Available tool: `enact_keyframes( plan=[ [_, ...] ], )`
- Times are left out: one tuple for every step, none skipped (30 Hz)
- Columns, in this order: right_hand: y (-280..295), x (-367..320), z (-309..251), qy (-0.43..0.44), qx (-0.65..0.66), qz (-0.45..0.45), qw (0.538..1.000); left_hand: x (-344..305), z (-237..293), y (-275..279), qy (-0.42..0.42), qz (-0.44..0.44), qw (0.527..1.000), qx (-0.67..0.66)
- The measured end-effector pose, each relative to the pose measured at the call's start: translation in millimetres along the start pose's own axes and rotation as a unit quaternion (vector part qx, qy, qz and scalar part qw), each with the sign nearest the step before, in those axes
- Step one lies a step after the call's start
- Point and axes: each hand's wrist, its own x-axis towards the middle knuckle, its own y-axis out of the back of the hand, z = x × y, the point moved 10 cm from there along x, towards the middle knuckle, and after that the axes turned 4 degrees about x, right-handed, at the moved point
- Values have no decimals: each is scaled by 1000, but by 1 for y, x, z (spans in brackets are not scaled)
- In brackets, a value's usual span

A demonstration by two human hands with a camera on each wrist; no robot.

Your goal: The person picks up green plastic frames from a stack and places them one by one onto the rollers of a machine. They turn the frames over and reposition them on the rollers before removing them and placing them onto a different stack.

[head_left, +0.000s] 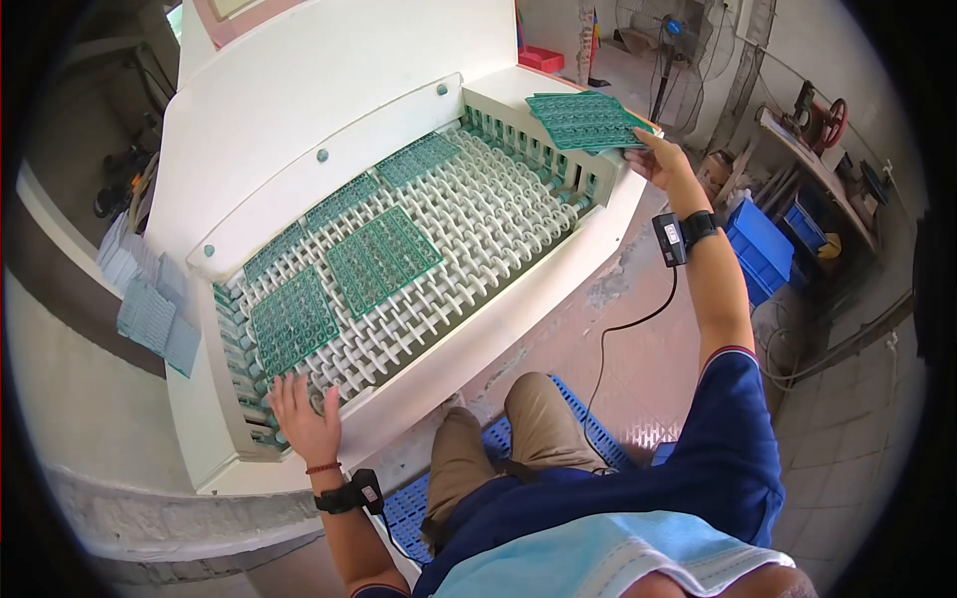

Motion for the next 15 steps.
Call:
enact_keyframes(
  plan=[
    [0, -2, 0, -1, 0, -4, 1000, 1, 0, 0, 3, 1, 1000, 3],
    [4, -1, -3, 11, 5, 7, 1000, 2, 1, 0, 2, 0, 1000, -2],
    [4, -1, -4, 21, 8, 13, 1000, 1, 0, 0, 7, -2, 1000, -4],
    [3, -4, -4, 29, 20, 14, 999, 1, 1, 3, 0, 12, 1000, 3],
    [10, 7, 1, 31, 38, 5, 999, 2, -2, 3, 20, 10, 1000, 17],
    [13, 11, 5, 34, 68, -19, 997, 2, 0, 5, 10, 15, 1000, 5],
    [16, 6, 8, 37, 94, -32, 994, 2, 1, 7, 1, 21, 1000, -6],
    [21, -1, 12, 35, 96, -9, 995, 2, -5, 7, 24, 21, 999, 7],
    [29, 5, 19, 24, 98, -26, 995, 1, -4, 8, 16, 30, 999, -2],
    [35, 2, 21, 22, 101, -28, 994, 1, -1, 9, 5, 37, 999, -13],
    [36, -4, 19, 32, 96, -34, 994, 1, -3, 8, 19, 34, 999, -6],
    [25, -13, 18, 22, 97, -61, 993, 2, -2, 9, 16, 35, 999, -12],
    [13, -26, 16, 12, 100, -84, 991, 2, -1, 10, 10, 35, 999, -18],
    [-1, -43, 8, 11, 90, -92, 992, 2, -1, 9, 10, 37, 999, -22],
    [0, -37, 12, 8, 91, -94, 991, 2, -1, 10, 10, 36, 999, -19]
  ],
)
